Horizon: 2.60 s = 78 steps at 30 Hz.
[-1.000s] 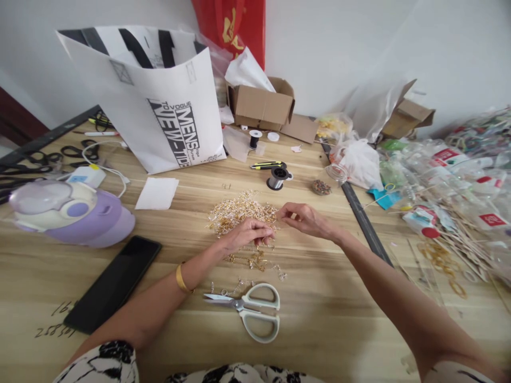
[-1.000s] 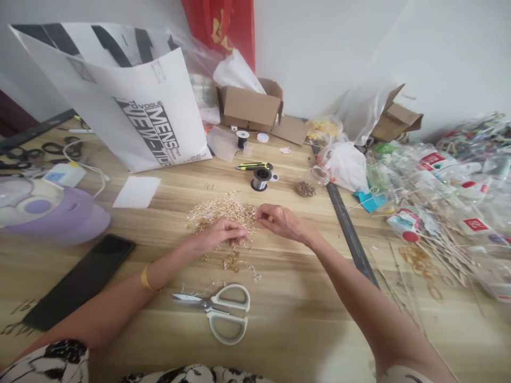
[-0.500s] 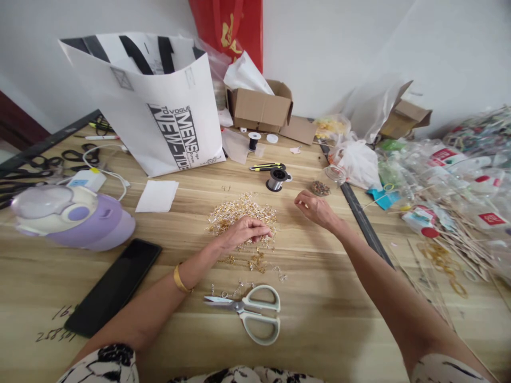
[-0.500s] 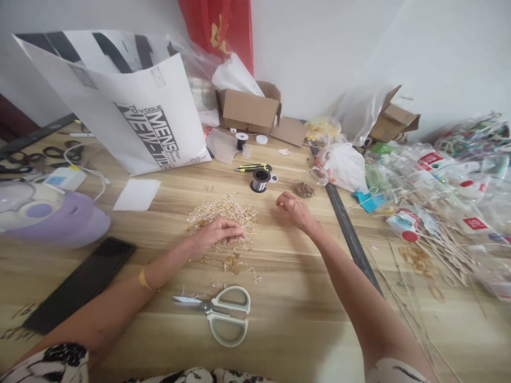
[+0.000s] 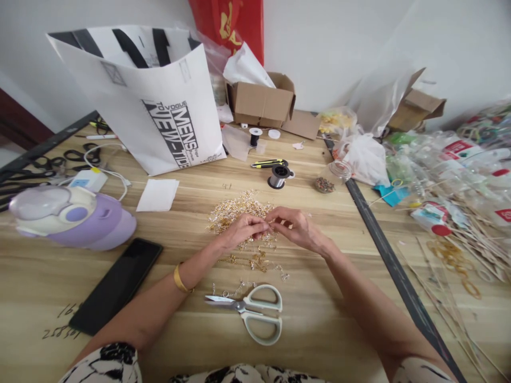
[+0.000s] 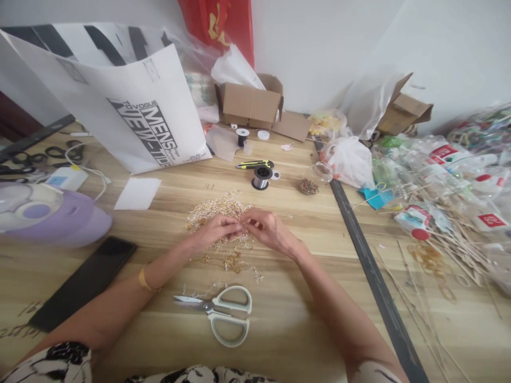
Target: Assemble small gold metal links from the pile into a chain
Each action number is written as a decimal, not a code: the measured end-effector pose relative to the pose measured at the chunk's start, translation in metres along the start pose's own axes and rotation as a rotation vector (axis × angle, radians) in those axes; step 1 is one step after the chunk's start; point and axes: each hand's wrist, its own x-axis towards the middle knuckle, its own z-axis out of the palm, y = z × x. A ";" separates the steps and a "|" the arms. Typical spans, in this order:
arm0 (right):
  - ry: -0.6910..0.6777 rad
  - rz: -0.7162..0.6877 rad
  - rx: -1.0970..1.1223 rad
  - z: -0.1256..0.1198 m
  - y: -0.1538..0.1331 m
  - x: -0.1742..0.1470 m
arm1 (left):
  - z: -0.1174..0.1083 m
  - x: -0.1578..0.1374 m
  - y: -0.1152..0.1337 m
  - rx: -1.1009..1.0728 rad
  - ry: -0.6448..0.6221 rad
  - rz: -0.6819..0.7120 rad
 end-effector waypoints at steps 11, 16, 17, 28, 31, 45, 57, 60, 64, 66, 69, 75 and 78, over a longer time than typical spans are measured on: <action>0.039 -0.021 -0.024 0.006 0.009 0.001 | -0.002 0.000 -0.001 -0.026 -0.008 -0.017; 0.093 -0.077 -0.026 0.005 0.013 0.000 | -0.002 0.000 0.000 -0.021 -0.014 -0.021; 0.084 -0.091 -0.017 0.005 0.013 0.000 | -0.002 0.000 0.000 -0.017 -0.017 -0.019; 0.104 -0.103 -0.018 0.007 0.009 -0.001 | -0.002 0.001 -0.001 0.000 -0.032 -0.027; 0.059 -0.183 -0.070 0.006 0.008 -0.001 | -0.001 0.000 0.002 -0.016 -0.019 -0.057; -0.010 -0.119 -0.001 0.001 0.010 -0.001 | -0.002 0.001 -0.003 0.091 -0.032 -0.059; -0.064 -0.001 -0.018 0.001 0.011 -0.003 | 0.007 -0.001 -0.002 0.327 0.008 -0.044; -0.053 -0.012 -0.057 0.001 0.010 -0.003 | 0.006 -0.001 -0.004 0.335 0.009 -0.032; -0.074 -0.016 -0.108 0.003 0.011 -0.005 | 0.007 -0.002 -0.004 0.336 -0.006 -0.014; -0.085 -0.028 -0.150 0.005 0.012 -0.005 | 0.008 -0.002 -0.005 0.336 -0.012 -0.016; -0.096 -0.047 -0.234 0.005 0.010 -0.006 | 0.008 -0.002 -0.005 0.333 -0.018 -0.013; -0.092 -0.034 -0.277 0.005 0.007 -0.008 | 0.007 -0.002 -0.005 0.206 -0.023 -0.041; -0.058 -0.014 -0.266 0.004 0.009 -0.007 | 0.006 -0.001 -0.001 0.113 -0.008 -0.054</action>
